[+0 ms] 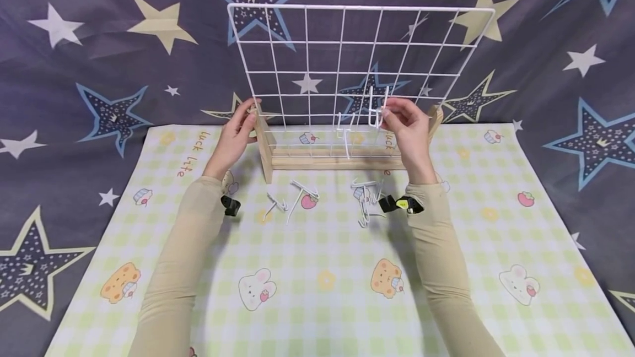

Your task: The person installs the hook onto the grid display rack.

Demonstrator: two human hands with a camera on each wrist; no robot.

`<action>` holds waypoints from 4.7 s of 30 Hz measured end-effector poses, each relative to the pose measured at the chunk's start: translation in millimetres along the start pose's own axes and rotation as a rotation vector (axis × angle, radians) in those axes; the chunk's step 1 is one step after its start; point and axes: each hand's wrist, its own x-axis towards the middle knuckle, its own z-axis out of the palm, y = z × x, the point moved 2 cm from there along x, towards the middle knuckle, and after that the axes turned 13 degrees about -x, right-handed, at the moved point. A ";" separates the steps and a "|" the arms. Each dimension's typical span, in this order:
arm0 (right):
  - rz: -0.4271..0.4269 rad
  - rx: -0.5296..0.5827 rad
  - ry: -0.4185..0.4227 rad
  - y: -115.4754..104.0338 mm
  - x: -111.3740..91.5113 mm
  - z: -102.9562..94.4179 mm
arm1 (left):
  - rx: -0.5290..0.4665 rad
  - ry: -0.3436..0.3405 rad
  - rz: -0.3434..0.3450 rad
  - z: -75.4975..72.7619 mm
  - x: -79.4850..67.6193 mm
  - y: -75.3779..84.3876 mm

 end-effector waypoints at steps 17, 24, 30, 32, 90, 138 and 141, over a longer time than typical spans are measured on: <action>0.071 0.041 0.019 18.0 -9.8 5.2 | -0.011 0.005 -0.003 0.1 0.9 -1.4; 0.112 0.077 0.034 22.2 -13.2 4.8 | -0.012 0.009 -0.002 -8.8 8.2 -25.3; 0.136 0.027 0.028 32.3 -18.0 1.0 | 0.010 0.010 0.021 -10.1 9.1 -30.1; 0.149 0.010 0.012 36.0 -20.6 0.5 | 0.011 0.011 0.022 -10.1 8.9 -29.7; 0.063 -0.489 -0.477 48.2 -74.5 -11.8 | 0.011 0.008 -0.001 0.8 -0.8 2.8; -0.050 -0.690 -0.480 83.4 -60.0 -36.3 | -0.002 -0.010 0.020 -2.0 1.2 0.6; -0.039 -0.673 -0.470 81.5 -58.8 -37.8 | 0.000 -0.008 0.023 -2.0 1.3 0.8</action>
